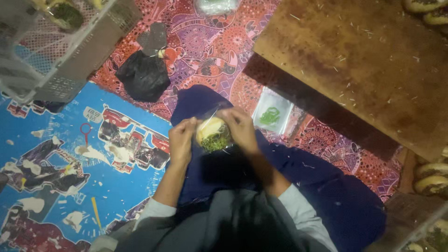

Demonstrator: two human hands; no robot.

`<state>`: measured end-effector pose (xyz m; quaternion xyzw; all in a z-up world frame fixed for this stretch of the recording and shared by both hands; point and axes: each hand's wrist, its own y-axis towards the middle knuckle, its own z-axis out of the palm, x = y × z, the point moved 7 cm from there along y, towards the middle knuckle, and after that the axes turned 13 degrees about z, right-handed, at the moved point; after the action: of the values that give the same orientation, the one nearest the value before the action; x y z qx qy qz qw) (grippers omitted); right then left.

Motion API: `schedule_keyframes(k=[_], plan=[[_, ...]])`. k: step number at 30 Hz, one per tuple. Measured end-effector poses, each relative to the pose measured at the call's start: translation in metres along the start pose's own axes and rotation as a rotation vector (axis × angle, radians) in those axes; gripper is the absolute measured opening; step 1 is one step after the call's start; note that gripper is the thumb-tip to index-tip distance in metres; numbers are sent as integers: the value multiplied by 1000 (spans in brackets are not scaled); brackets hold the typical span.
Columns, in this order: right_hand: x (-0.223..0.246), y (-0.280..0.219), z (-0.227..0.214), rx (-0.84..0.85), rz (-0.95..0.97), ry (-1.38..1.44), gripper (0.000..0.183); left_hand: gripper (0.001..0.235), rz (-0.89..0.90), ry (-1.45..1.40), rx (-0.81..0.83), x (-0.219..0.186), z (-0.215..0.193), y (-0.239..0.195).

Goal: The person sits on the floor and repeatedly picks up round pastries, places them into clear plastic bags, and sets the filled bags into a plastic crate. The person handles the pastries one at a time and arranges the filled bags in rows within the crate.

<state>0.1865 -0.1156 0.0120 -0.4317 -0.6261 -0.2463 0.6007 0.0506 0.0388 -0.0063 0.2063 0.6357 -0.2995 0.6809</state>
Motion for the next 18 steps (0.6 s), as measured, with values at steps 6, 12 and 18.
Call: schedule_keyframes(k=[6,12,18], plan=[[43,-13,-23,-211,-355,133,22,33,794,210,59,-97,0,-12],[-61,-16,8,-105,-117,-34,25,52,379,615,41,-44,-5,0],[-180,-2,5,41,208,459,22,33,450,493,133,3,16,-13]])
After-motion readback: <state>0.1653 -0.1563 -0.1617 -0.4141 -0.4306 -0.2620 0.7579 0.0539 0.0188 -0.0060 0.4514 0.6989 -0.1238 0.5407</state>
